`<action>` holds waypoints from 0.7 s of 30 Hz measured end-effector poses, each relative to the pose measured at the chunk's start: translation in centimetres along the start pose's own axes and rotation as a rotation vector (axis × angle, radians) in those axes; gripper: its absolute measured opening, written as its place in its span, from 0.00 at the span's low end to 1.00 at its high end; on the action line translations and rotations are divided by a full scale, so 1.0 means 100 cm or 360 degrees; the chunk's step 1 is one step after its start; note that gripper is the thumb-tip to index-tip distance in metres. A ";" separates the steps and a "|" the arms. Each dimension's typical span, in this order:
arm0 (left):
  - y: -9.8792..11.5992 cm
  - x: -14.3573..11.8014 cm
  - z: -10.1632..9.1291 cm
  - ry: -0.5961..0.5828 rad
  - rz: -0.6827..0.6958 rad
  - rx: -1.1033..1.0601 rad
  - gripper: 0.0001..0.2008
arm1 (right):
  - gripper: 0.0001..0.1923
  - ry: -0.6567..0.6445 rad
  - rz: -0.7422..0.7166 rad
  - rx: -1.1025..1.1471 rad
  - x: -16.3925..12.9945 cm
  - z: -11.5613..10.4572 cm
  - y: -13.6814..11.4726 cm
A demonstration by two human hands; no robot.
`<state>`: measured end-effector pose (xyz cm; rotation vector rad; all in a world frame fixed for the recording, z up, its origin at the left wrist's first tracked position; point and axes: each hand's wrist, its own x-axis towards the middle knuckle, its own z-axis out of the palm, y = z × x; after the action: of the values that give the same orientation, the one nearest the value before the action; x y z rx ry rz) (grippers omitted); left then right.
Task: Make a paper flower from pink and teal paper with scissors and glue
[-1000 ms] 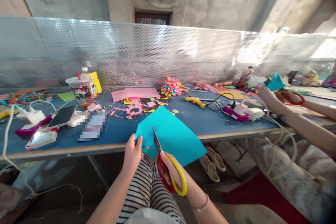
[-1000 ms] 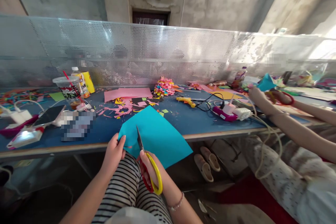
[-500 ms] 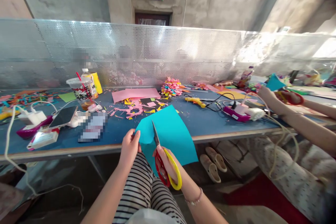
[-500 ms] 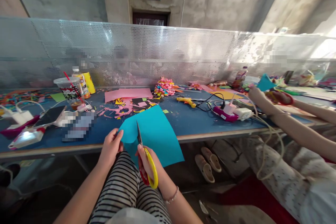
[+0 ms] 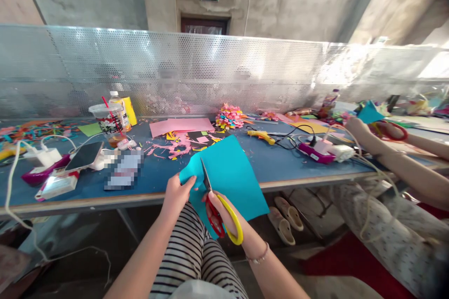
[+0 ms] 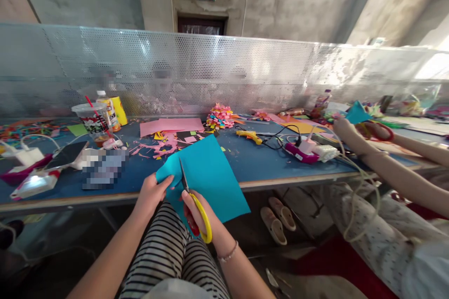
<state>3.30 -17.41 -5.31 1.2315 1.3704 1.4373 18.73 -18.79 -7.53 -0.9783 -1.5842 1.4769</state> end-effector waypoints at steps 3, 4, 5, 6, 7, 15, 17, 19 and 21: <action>0.002 0.006 -0.005 -0.0043 -0.0054 -0.0034 0.16 | 0.26 0.0002 0.0045 0.0006 0.004 0.003 -0.001; 0.002 0.008 -0.007 -0.0041 -0.0055 -0.0040 0.16 | 0.27 0.0017 0.0065 0.0008 0.005 0.005 0.000; 0.002 0.009 -0.008 -0.0035 -0.0044 -0.0040 0.16 | 0.27 0.0033 0.0083 0.0007 0.006 0.007 0.000; 0.003 0.009 -0.008 -0.0022 -0.0023 -0.0034 0.16 | 0.28 0.0050 0.0096 0.0005 0.007 0.009 0.001; 0.002 0.010 -0.009 -0.0001 0.0006 -0.0020 0.16 | 0.28 0.0065 0.0104 0.0004 0.007 0.012 0.001; -0.003 0.007 -0.001 0.0110 0.0258 0.0185 0.15 | 0.30 0.0074 0.0101 0.0260 0.005 0.017 0.001; -0.005 0.005 0.001 0.0094 0.0252 0.0193 0.15 | 0.30 0.0024 0.0071 0.0337 0.006 0.016 0.002; -0.005 0.003 0.001 0.0080 0.0234 0.0180 0.16 | 0.29 0.0013 0.0036 0.0332 0.007 0.015 0.003; -0.005 0.004 0.000 0.0063 0.0218 0.0170 0.15 | 0.28 0.0034 0.0050 0.0266 0.009 0.015 0.002</action>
<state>3.18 -17.00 -5.77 1.3955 1.4283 1.5056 17.03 -18.58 -7.80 -0.9229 -1.4111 1.5872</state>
